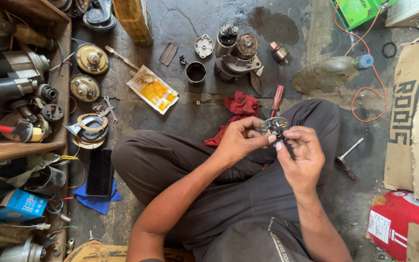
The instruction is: The person sits on the floor and cleans a small motor component with a red cloth. They then disassemble a small electrical switch, inspect the internal contacts, and use a screwdriver to adjust the mechanism.
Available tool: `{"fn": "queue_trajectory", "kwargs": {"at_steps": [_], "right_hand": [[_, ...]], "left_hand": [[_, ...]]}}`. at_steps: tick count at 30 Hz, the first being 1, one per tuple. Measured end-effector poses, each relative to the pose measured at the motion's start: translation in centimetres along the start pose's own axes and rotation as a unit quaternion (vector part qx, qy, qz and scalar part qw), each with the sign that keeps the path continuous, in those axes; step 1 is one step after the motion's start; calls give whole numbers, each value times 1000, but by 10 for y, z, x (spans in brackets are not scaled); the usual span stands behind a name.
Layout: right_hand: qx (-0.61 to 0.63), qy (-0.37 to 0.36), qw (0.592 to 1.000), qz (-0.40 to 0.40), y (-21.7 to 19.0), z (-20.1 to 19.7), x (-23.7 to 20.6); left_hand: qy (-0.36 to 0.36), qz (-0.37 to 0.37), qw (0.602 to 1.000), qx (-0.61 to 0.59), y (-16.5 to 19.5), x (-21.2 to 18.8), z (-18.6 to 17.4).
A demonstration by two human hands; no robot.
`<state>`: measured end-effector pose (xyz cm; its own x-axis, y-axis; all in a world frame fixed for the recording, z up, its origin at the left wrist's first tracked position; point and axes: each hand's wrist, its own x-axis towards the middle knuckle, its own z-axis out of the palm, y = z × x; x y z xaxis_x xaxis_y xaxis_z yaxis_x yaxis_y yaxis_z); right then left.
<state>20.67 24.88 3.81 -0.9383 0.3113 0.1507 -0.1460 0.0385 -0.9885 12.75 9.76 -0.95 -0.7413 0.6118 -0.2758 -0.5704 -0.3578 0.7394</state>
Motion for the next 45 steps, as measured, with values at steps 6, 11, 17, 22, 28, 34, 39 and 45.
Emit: {"fn": "queue_trajectory", "kwargs": {"at_steps": [6, 11, 17, 22, 28, 34, 39, 45], "right_hand": [[135, 17, 987, 88, -2, 2, 5], [148, 12, 984, 101, 2, -2, 9], [136, 6, 986, 99, 3, -4, 8], [97, 11, 992, 79, 0, 1, 6], [81, -2, 993, 82, -2, -1, 8], [11, -5, 998, 66, -6, -2, 7], [-29, -21, 998, 50, -11, -2, 8], [-13, -37, 998, 39, -16, -5, 10]], "left_hand": [[-16, 17, 999, -23, 2, -1, 0], [-30, 25, 999, -11, 1, 0, -2], [-27, 60, 998, 7, 1, 1, -1], [-9, 106, 993, 47, -3, -2, 5], [-33, 67, 997, 25, -1, 1, 1], [-58, 52, 994, 81, 8, -1, -1], [-61, 71, 990, 103, 15, -3, -1], [-96, 74, 987, 109, 21, -5, -2]]}}
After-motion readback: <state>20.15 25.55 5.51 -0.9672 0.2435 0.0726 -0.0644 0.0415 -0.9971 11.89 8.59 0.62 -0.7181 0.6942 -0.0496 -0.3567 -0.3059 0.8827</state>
